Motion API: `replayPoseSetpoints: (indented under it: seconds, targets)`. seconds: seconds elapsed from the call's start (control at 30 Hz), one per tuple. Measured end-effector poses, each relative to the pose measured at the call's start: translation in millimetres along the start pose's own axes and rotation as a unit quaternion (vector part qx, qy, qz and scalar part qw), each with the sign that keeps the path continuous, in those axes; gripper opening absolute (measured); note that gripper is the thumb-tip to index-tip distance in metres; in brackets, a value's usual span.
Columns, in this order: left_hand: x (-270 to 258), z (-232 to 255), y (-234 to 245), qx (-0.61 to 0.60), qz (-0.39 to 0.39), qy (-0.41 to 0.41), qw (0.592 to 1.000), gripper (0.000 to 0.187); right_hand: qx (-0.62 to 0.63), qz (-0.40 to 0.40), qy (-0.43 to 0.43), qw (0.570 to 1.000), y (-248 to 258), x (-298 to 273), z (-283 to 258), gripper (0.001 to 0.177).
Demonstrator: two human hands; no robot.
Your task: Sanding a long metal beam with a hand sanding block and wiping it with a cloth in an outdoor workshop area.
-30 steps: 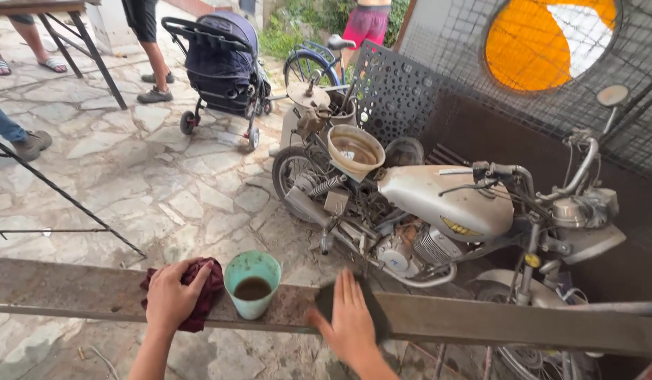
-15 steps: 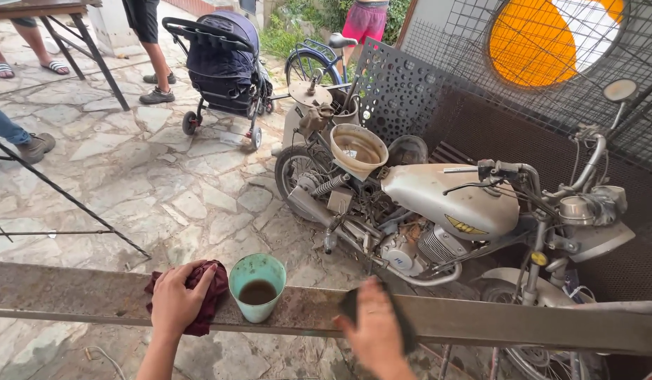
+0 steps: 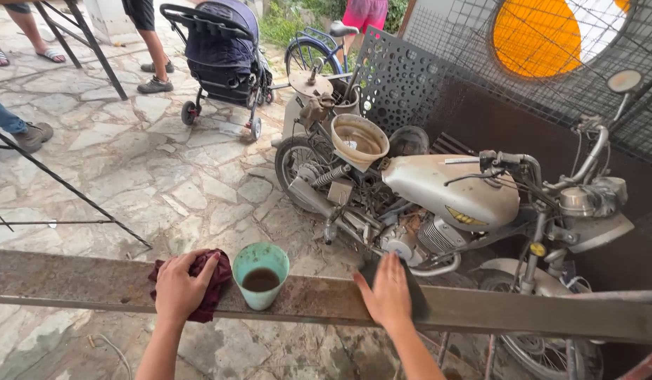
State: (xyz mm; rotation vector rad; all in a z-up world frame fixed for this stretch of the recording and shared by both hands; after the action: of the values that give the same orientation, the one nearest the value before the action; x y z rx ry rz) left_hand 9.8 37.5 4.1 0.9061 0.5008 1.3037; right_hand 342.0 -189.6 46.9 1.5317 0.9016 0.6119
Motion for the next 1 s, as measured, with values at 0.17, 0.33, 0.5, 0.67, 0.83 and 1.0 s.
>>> replayPoseSetpoints:
  seconds: [0.17,0.33,0.5,0.67,0.83,1.0]
  targets:
    - [1,0,0,-0.001,0.021,-0.022,1.000,0.053,0.016,-0.074,0.062,0.995,7,-29,-84,0.091]
    - [-2,5,6,-0.010,0.029,-0.046,0.998,0.048,0.066,0.081,0.086,0.991,-21,-15,23,0.097]
    - [-3,-2,2,0.021,0.111,-0.077,0.991,0.037,-0.014,0.291,0.084,0.953,-2,-6,-30,0.096]
    - [1,1,4,0.019,0.039,-0.052,0.998,0.051,0.152,-0.087,0.103,0.979,-3,-66,-64,0.101]
    - [-1,0,4,0.018,0.037,-0.064,0.997,0.049,0.049,-0.229,0.141,0.962,36,-71,-55,0.088]
    - [-4,4,7,0.016,0.048,-0.068,0.996,0.051,0.053,0.001,0.275,0.960,-2,-61,-30,0.089]
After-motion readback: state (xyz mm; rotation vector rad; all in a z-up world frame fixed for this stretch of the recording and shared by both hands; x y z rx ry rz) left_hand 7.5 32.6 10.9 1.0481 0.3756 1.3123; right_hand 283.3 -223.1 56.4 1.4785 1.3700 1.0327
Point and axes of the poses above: each hand's wrist, its own x-axis towards the middle knuckle, its own y-axis out of the back of the hand, z = x × y, the point moved 4 cm from there along x, towards the middle knuckle, and after that the axes turned 9 degrees about x, right-handed, at the moved point
